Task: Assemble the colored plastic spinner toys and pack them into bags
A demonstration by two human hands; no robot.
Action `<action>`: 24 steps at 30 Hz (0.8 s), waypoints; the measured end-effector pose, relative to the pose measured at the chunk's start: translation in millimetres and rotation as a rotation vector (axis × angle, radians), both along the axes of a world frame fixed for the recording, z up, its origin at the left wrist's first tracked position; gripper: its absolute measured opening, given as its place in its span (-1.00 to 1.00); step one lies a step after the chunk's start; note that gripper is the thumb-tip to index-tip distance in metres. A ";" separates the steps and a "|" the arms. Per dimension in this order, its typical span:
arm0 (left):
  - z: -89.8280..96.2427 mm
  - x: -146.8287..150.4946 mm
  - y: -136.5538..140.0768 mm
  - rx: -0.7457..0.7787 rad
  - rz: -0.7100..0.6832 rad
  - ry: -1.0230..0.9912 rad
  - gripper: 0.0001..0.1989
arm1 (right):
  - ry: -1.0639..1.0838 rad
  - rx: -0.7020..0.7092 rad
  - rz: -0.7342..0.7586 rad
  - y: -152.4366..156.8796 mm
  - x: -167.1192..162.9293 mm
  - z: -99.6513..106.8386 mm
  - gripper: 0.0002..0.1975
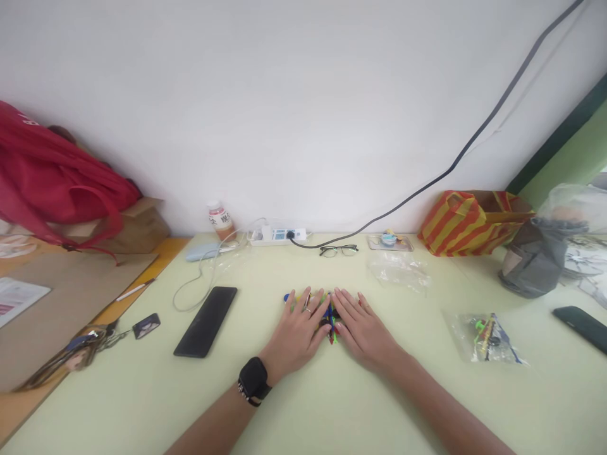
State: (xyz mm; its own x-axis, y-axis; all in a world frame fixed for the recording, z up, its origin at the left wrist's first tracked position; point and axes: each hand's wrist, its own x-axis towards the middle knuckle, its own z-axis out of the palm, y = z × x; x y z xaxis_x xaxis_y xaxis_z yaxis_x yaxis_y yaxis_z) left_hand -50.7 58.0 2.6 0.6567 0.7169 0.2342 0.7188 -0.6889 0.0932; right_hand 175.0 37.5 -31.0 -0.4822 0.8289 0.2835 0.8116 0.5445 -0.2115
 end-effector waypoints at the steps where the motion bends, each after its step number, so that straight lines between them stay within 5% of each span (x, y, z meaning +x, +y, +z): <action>1: -0.5 -0.4 0.1 0.018 0.011 -0.004 -0.43 | 0.008 0.002 -0.003 -0.4 -0.2 -0.4 -0.37; 19: -2.1 -3.8 -9.3 0.036 0.076 -0.010 -0.42 | 0.095 -0.033 0.031 -2.5 2.0 8.5 -0.35; 24: -0.2 -10.9 -5.2 0.023 0.148 -0.083 -0.44 | 0.270 0.076 -0.153 -7.3 55.9 28.5 -0.40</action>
State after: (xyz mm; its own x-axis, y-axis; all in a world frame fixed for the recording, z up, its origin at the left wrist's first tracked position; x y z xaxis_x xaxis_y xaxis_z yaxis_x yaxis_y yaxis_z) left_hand -61.6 52.9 2.4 0.5217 0.7984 0.3007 0.8032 -0.5784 0.1424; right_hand 230.9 30.2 -2.5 -0.2527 0.8575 0.4482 0.8055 0.4431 -0.3935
